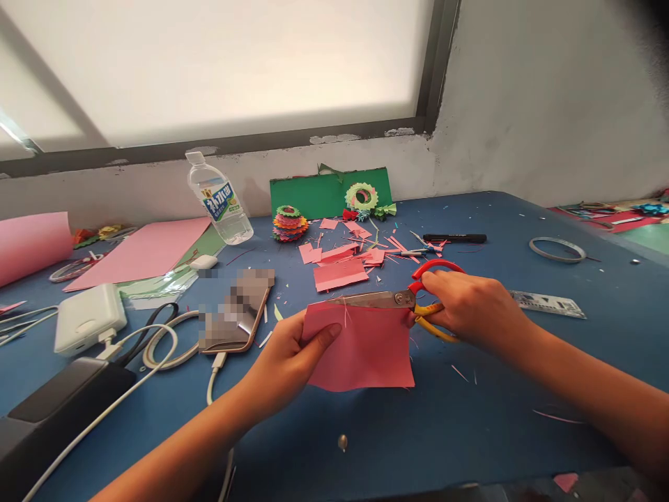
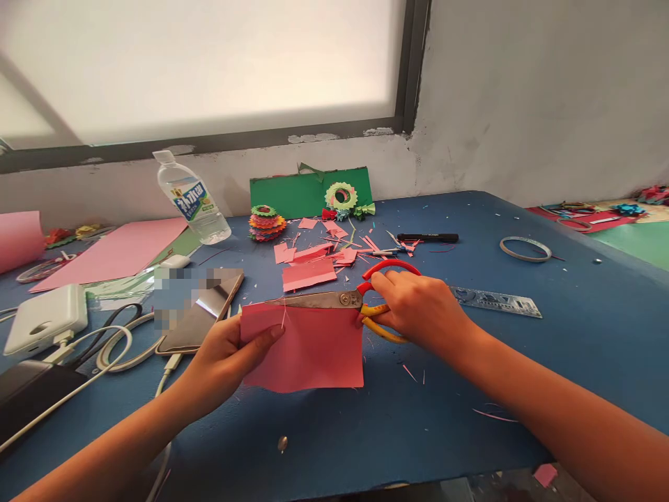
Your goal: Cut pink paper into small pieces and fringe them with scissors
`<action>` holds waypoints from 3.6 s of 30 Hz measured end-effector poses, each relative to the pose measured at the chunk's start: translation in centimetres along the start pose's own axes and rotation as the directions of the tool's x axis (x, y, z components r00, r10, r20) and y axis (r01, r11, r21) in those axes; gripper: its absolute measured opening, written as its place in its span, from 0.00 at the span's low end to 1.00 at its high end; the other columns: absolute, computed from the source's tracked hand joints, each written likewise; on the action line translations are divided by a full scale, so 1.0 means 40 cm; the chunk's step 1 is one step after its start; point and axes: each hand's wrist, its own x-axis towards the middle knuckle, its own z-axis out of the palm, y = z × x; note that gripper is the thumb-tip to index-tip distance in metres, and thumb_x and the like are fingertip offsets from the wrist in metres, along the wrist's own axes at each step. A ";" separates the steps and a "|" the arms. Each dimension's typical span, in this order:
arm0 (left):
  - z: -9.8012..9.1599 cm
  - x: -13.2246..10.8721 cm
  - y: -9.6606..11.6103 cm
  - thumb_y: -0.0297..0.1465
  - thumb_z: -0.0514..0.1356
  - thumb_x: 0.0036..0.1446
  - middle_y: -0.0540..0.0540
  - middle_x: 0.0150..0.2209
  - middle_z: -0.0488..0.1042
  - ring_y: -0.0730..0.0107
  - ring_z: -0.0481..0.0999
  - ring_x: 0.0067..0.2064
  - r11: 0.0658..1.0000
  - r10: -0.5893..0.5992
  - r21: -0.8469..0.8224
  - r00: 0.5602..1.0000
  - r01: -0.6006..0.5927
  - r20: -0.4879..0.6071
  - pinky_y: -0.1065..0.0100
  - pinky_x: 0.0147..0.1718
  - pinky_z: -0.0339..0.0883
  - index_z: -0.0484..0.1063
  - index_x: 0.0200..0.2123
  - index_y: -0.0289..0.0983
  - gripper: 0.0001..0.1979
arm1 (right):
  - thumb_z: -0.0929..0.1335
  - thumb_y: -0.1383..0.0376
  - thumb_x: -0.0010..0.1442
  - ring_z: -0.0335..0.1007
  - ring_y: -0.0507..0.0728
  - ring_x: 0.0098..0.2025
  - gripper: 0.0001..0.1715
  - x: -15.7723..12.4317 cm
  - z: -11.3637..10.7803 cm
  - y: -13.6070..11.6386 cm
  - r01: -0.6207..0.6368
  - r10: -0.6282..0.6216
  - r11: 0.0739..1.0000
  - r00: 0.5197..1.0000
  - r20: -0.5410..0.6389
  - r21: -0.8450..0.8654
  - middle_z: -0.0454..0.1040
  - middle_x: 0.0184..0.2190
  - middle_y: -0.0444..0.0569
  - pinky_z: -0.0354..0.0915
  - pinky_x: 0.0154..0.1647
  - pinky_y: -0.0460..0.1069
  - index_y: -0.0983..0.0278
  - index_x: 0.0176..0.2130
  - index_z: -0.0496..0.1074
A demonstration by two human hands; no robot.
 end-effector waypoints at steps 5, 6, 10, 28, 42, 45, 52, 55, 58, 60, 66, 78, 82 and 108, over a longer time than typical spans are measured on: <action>-0.002 0.003 -0.001 0.36 0.56 0.54 0.50 0.28 0.72 0.74 0.68 0.27 1.000 -0.002 0.008 1.000 0.002 0.027 0.75 0.23 0.61 0.69 0.28 0.36 0.09 | 0.56 0.50 0.58 0.63 0.52 0.20 0.24 0.002 -0.005 -0.009 -0.009 0.009 1.000 1.000 -0.005 0.007 0.68 0.19 0.46 0.49 0.20 0.46 0.66 0.31 0.67; -0.001 0.003 0.000 0.35 0.56 0.54 0.50 0.28 0.72 0.74 0.68 0.27 1.000 -0.002 0.019 0.999 0.001 0.038 0.75 0.23 0.61 0.69 0.28 0.36 0.09 | 0.56 0.49 0.58 0.64 0.52 0.21 0.25 0.002 -0.005 -0.010 -0.009 0.009 1.000 1.000 -0.003 0.011 0.68 0.20 0.46 0.49 0.20 0.46 0.66 0.31 0.67; 0.004 0.002 0.004 0.35 0.55 0.54 0.49 0.28 0.72 0.73 0.67 0.27 0.997 0.017 0.070 0.998 -0.020 0.052 0.74 0.24 0.61 0.71 0.31 0.37 0.09 | 0.56 0.48 0.58 0.63 0.52 0.20 0.26 0.002 -0.004 -0.013 -0.005 0.005 1.000 1.000 0.009 0.028 0.67 0.19 0.46 0.49 0.20 0.46 0.65 0.30 0.68; 0.007 0.002 -0.001 0.33 0.53 0.55 0.49 0.32 0.74 0.69 0.70 0.34 0.979 0.062 0.188 0.993 -0.080 0.097 0.73 0.31 0.64 0.73 0.34 0.38 0.09 | 0.55 0.54 0.60 0.63 0.52 0.21 0.22 -0.003 0.001 -0.021 0.005 -0.008 0.997 0.999 0.034 0.076 0.68 0.19 0.46 0.49 0.21 0.46 0.65 0.30 0.67; 0.004 0.009 -0.006 0.30 0.50 0.58 0.48 0.35 0.74 0.68 0.71 0.37 0.930 0.199 0.279 0.967 -0.237 0.158 0.71 0.34 0.65 0.70 0.45 0.36 0.15 | 0.58 0.46 0.55 0.64 0.52 0.22 0.26 -0.005 -0.004 -0.029 -0.020 0.014 0.991 0.999 0.045 0.134 0.68 0.20 0.46 0.49 0.21 0.46 0.65 0.31 0.67; 0.003 0.011 -0.012 0.30 0.49 0.58 0.47 0.36 0.74 0.69 0.71 0.37 0.928 0.196 0.287 0.966 -0.237 0.166 0.71 0.35 0.65 0.70 0.45 0.36 0.15 | 0.57 0.47 0.56 0.64 0.52 0.21 0.25 -0.005 -0.006 -0.027 0.001 -0.009 0.988 0.999 0.049 0.152 0.68 0.20 0.46 0.49 0.20 0.46 0.64 0.30 0.67; 0.003 0.009 0.006 0.28 0.49 0.59 0.48 0.41 0.73 0.70 0.70 0.41 0.949 0.200 0.212 0.966 -0.233 0.164 0.72 0.39 0.63 0.68 0.48 0.41 0.15 | 0.58 0.43 0.54 0.65 0.53 0.21 0.27 -0.002 0.004 -0.029 -0.067 0.052 0.972 0.996 0.072 0.225 0.68 0.19 0.45 0.50 0.20 0.46 0.64 0.30 0.66; 0.003 0.008 0.009 0.30 0.50 0.59 0.49 0.41 0.74 0.70 0.71 0.40 0.975 0.145 0.146 0.978 -0.167 0.149 0.71 0.38 0.64 0.68 0.47 0.42 0.15 | 0.58 0.40 0.51 0.62 0.53 0.19 0.30 0.000 0.005 -0.029 -0.120 0.095 0.963 0.989 0.113 0.241 0.67 0.18 0.44 0.48 0.18 0.46 0.63 0.29 0.65; 0.001 0.010 0.001 0.31 0.52 0.58 0.49 0.38 0.75 0.70 0.71 0.38 0.991 0.085 0.096 0.991 -0.094 0.099 0.72 0.34 0.64 0.70 0.44 0.42 0.13 | 0.59 0.40 0.49 0.61 0.52 0.18 0.28 0.001 0.002 -0.029 -0.165 0.121 0.946 0.978 0.168 0.279 0.67 0.18 0.43 0.48 0.18 0.46 0.62 0.28 0.63; -0.001 0.012 -0.006 0.33 0.54 0.56 0.50 0.36 0.75 0.71 0.71 0.36 0.998 0.038 0.039 0.997 -0.041 0.066 0.74 0.31 0.64 0.72 0.41 0.41 0.11 | 0.61 0.41 0.48 0.61 0.52 0.19 0.27 0.002 0.000 -0.029 -0.191 0.131 0.927 0.971 0.198 0.324 0.67 0.20 0.43 0.49 0.18 0.45 0.62 0.27 0.62; -0.005 0.017 -0.007 0.35 0.57 0.53 0.51 0.31 0.75 0.74 0.72 0.31 0.981 -0.096 -0.169 0.995 0.098 0.022 0.76 0.27 0.64 0.71 0.41 0.40 0.12 | 0.64 0.44 0.47 0.56 0.51 0.20 0.23 0.012 0.001 -0.025 -0.279 0.176 0.865 0.947 0.267 0.417 0.64 0.20 0.42 0.49 0.20 0.45 0.61 0.25 0.58; -0.009 0.020 0.005 0.38 0.62 0.46 0.48 0.29 0.76 0.69 0.75 0.28 0.935 -0.246 -0.290 0.963 0.205 -0.113 0.71 0.25 0.68 0.71 0.34 0.37 0.13 | 0.63 0.39 0.43 0.47 0.45 0.12 0.29 0.013 0.076 0.003 -0.686 0.137 -0.159 0.697 0.704 0.710 0.56 0.14 0.37 0.47 0.12 0.43 0.62 0.24 0.57; -0.009 0.023 0.005 0.39 0.63 0.45 0.47 0.29 0.76 0.69 0.75 0.28 0.942 -0.261 -0.259 0.951 0.213 -0.166 0.72 0.24 0.67 0.71 0.32 0.36 0.14 | 0.65 0.40 0.40 0.47 0.43 0.10 0.31 0.012 0.076 -0.009 -0.581 0.006 -0.386 0.775 0.632 0.717 0.62 0.15 0.38 0.46 0.10 0.42 0.62 0.23 0.55; -0.032 0.047 -0.037 0.40 0.53 0.55 0.51 0.23 0.66 0.76 0.61 0.23 0.966 0.142 0.244 0.961 -0.082 -0.239 0.75 0.19 0.52 0.71 0.34 0.35 0.14 | 0.67 0.59 0.48 0.59 0.47 0.19 0.15 0.031 0.082 0.129 -0.640 0.691 -0.131 0.489 0.532 0.757 0.61 0.22 0.44 0.51 0.15 0.43 0.63 0.25 0.57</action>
